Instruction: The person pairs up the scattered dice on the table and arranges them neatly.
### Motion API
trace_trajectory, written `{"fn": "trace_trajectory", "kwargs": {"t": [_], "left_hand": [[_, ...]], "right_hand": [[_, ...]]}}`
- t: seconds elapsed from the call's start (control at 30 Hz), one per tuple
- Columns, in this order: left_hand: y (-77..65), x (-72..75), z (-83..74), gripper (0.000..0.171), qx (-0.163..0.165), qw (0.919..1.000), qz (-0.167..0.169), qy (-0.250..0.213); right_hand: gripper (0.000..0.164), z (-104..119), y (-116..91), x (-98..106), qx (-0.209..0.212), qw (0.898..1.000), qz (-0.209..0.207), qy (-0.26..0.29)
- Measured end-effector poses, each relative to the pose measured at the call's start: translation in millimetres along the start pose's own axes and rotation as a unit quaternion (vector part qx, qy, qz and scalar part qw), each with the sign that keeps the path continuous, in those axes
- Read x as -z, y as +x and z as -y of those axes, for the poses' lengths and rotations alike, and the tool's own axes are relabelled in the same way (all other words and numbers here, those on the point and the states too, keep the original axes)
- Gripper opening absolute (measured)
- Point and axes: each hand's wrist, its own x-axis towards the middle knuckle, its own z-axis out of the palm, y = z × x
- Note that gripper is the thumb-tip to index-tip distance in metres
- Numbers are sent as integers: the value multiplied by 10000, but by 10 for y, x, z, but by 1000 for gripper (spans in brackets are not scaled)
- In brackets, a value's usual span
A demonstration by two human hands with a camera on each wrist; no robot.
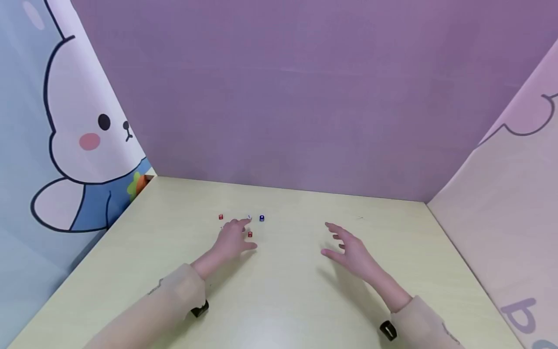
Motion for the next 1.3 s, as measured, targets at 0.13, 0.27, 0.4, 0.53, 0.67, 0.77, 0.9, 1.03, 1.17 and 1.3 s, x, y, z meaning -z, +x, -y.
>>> {"fn": "trace_trajectory", "kwargs": {"t": [0.13,0.27,0.4,0.53,0.67,0.77,0.9,1.03,1.17,1.3], "left_hand": [[96,3,67,63,92,9998,-104,128],[132,34,105,45,67,9986,-311,429],[150,55,109,32,159,9988,-296,362],[166,39,112,22,240,9990,-249,295],[184,8,107,14,123,9986,-358,375],[195,-12,83,11,102,9983,-389,415],[209,-54,19,10,122,9985,-304,432],[222,-117,-68,10,42,9990,-206,400],[248,-195,-144,10,1,9997,-104,234],[274,-271,-214,12,74,9999,72,-37]], "right_hand": [[67,-75,114,-43,-35,9982,224,548],[59,-155,195,-81,79,9955,423,845],[47,-240,255,-101,146,9950,632,755],[39,-304,287,-112,3,9944,884,578],[36,-336,302,-123,-184,9935,986,529],[35,-363,309,-136,-282,9928,1007,590],[33,-397,323,-159,-357,9920,1034,633],[31,-417,336,-171,-347,9923,1031,589],[29,-420,348,-175,-348,9929,996,556],[28,-428,362,-182,-339,9933,968,538]]}}
